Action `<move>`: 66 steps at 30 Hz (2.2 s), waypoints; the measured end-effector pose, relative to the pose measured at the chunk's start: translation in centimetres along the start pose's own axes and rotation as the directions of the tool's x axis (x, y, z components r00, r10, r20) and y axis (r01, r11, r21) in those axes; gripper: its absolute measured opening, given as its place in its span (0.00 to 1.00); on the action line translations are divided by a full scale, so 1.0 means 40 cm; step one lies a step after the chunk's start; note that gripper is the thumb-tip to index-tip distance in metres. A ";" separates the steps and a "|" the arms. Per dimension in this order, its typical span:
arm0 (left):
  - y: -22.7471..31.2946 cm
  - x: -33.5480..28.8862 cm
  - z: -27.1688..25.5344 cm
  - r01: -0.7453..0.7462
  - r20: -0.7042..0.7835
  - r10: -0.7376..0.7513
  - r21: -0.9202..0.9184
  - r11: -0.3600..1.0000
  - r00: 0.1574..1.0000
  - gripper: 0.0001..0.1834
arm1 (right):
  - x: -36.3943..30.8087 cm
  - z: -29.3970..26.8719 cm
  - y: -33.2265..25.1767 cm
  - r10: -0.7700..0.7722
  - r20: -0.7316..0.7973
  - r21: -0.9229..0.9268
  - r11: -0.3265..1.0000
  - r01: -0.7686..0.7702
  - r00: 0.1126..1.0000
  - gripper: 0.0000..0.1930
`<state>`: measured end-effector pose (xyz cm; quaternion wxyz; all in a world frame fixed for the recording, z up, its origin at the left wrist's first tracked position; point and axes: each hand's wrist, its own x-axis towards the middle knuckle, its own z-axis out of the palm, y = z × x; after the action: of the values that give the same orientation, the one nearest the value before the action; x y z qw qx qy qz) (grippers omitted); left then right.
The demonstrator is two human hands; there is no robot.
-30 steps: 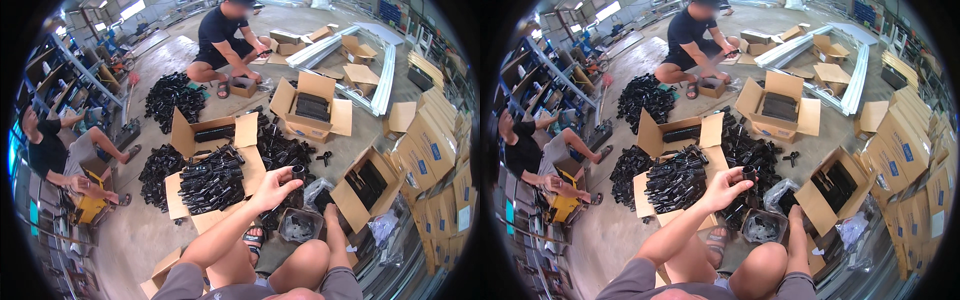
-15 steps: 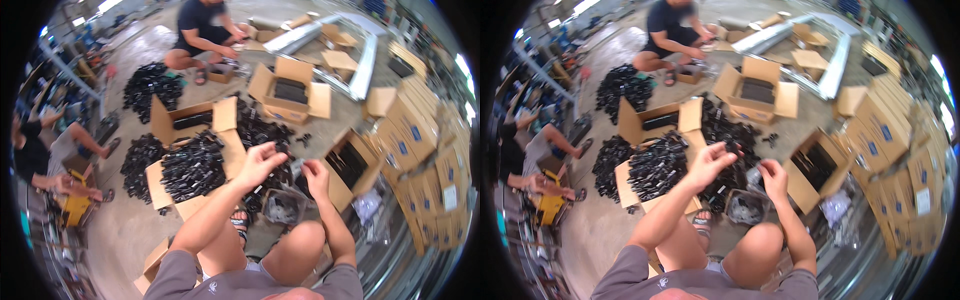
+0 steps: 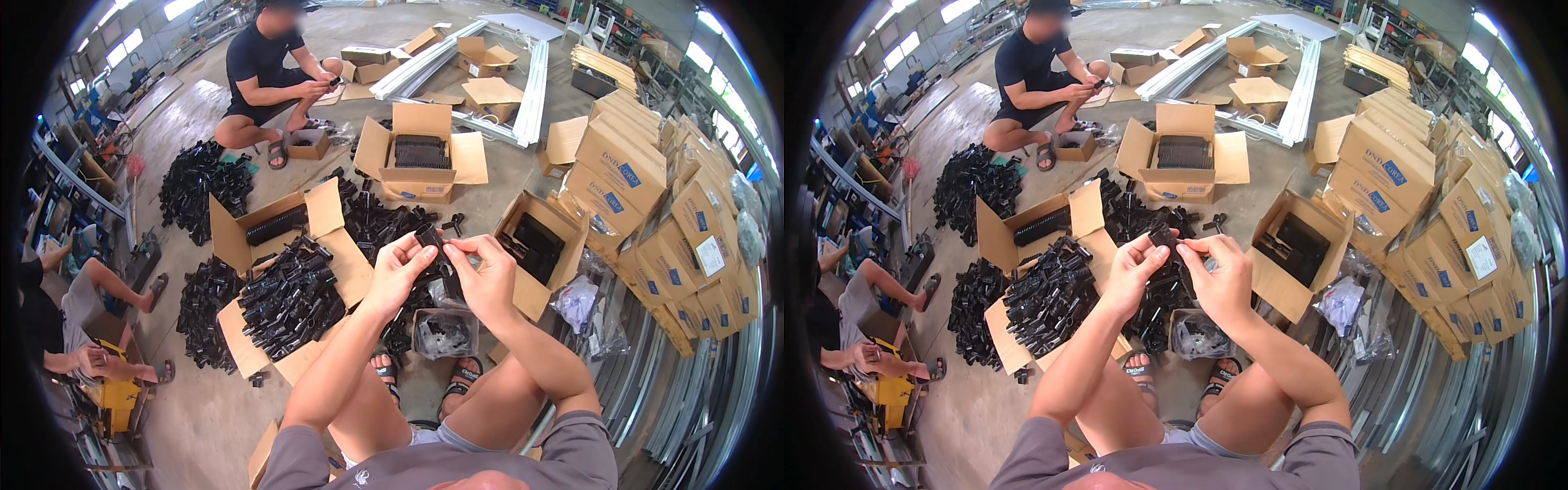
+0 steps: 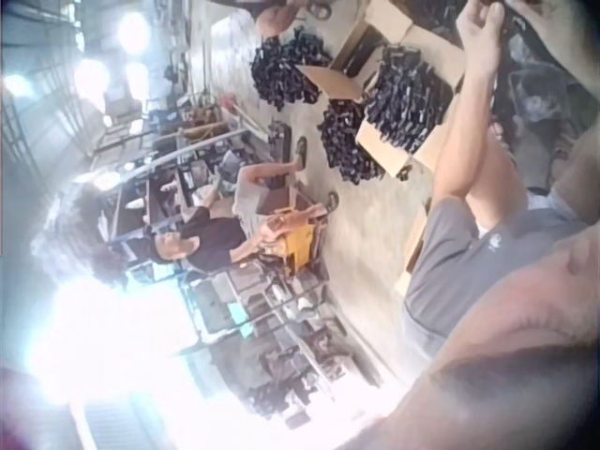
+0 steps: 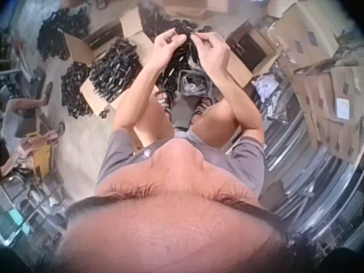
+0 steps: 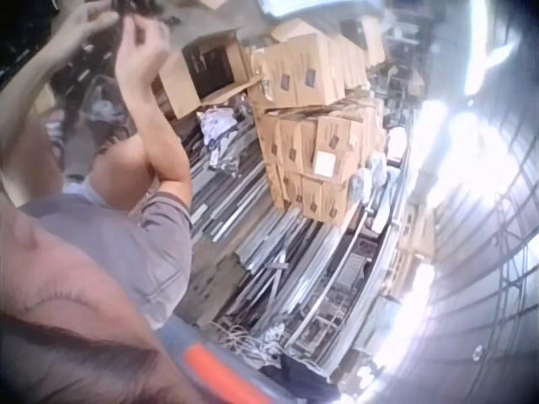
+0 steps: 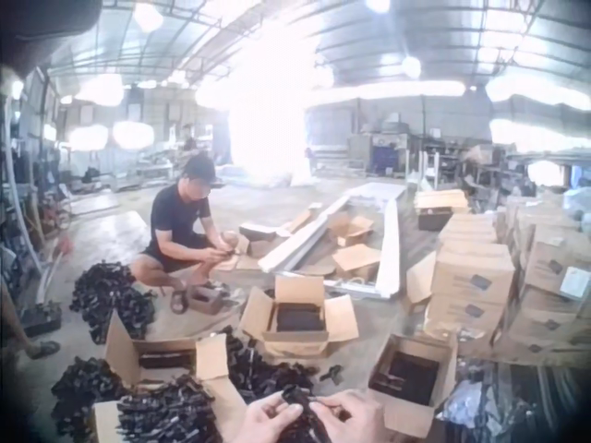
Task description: The person assembles small black hinge components by hand, joining two parts together and placing the assembled units into a plastic container while sitting on the floor surrounded by boxes.
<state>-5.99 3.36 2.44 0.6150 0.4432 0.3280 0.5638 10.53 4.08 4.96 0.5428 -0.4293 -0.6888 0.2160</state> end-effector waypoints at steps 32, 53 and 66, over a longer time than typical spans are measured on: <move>-0.105 0.004 0.024 0.111 -0.326 -0.027 0.241 0.964 0.945 0.17 | -0.050 0.055 0.112 0.314 0.273 0.102 0.930 -0.352 0.909 0.15; -0.135 0.014 0.013 0.441 -0.189 -0.505 -0.296 0.847 0.842 0.16 | -0.025 0.022 0.177 0.571 0.446 0.246 0.663 -0.707 0.690 0.13; -0.156 0.019 -0.055 0.386 -0.276 -0.532 -0.443 0.810 0.801 0.19 | -0.366 0.025 0.661 0.441 0.727 -0.458 0.883 -0.106 0.526 0.15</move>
<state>-5.34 4.66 -4.05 0.7288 0.1062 0.4312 0.5212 19.67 6.40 -23.79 0.0345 -0.4764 -0.8086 0.3436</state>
